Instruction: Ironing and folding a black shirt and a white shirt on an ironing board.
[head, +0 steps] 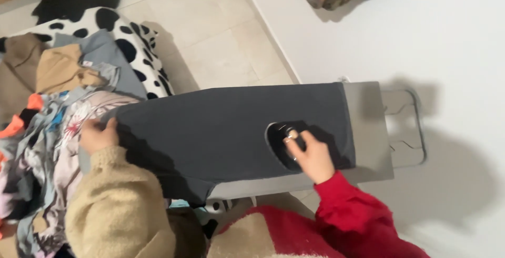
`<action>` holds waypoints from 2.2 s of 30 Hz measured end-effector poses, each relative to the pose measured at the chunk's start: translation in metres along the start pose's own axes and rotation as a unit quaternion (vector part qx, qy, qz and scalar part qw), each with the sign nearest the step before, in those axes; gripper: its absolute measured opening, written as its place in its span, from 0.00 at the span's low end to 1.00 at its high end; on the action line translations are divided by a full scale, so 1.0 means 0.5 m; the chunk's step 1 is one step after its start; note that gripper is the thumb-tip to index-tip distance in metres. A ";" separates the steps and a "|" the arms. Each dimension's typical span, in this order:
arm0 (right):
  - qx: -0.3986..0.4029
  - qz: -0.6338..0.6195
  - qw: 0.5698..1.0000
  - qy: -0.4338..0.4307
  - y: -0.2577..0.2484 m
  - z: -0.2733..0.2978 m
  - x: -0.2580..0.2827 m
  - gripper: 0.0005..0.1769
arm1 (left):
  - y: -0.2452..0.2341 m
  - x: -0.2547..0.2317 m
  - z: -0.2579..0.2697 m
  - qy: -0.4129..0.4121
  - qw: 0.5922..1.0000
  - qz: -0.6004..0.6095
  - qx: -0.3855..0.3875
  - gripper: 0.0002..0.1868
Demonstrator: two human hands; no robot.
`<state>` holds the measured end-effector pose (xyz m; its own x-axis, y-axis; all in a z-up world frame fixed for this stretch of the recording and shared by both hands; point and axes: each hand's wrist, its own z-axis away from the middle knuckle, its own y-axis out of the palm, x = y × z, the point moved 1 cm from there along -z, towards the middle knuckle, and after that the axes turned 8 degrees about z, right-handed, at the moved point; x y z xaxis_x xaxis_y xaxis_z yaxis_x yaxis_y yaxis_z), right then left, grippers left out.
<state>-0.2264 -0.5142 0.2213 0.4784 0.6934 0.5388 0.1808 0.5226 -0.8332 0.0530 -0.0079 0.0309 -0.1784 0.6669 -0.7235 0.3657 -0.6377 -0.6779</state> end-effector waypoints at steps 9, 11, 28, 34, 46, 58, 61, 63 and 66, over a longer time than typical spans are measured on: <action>-0.195 -0.001 0.962 0.191 -0.074 0.001 -0.236 0.24 | -0.107 -0.042 0.088 0.015 0.999 -0.023 0.032 0.25; -0.176 -0.099 0.949 0.242 -0.109 -0.004 -0.244 0.25 | -0.118 -0.014 0.125 0.005 0.998 -0.046 0.047 0.26; 0.216 -0.372 0.902 0.026 0.219 -0.072 0.332 0.16 | -0.126 -0.049 0.301 -0.015 0.999 -0.004 0.048 0.19; 0.251 -0.291 0.921 -0.069 0.340 -0.127 0.546 0.20 | -0.134 -0.084 0.306 -0.077 0.996 0.016 0.048 0.15; 0.326 -0.134 0.920 -0.170 0.347 -0.082 0.648 0.20 | -0.122 -0.035 0.317 -0.033 0.992 0.111 0.041 0.10; 0.010 -0.045 0.967 -0.251 0.374 -0.226 0.479 0.29 | -0.127 -0.023 0.304 -0.056 0.993 0.092 0.055 0.10; 0.083 -0.091 0.990 -0.068 0.268 -0.258 0.414 0.31 | -0.132 -0.021 0.300 -0.056 0.993 0.080 0.061 0.10; 0.058 -0.132 0.990 0.005 0.212 -0.273 0.339 0.30 | -0.131 -0.020 0.302 -0.054 0.993 0.092 0.051 0.10; 0.018 -0.134 0.990 0.043 0.143 -0.302 0.214 0.29 | -0.132 -0.011 0.300 -0.060 0.993 0.076 0.062 0.11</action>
<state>-0.0325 -0.4776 0.2003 0.4895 0.4830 0.7261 0.2807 0.7011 -0.6556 -0.1072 -0.0272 0.0600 -0.2407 0.5122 -0.8245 0.2826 -0.7756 -0.5644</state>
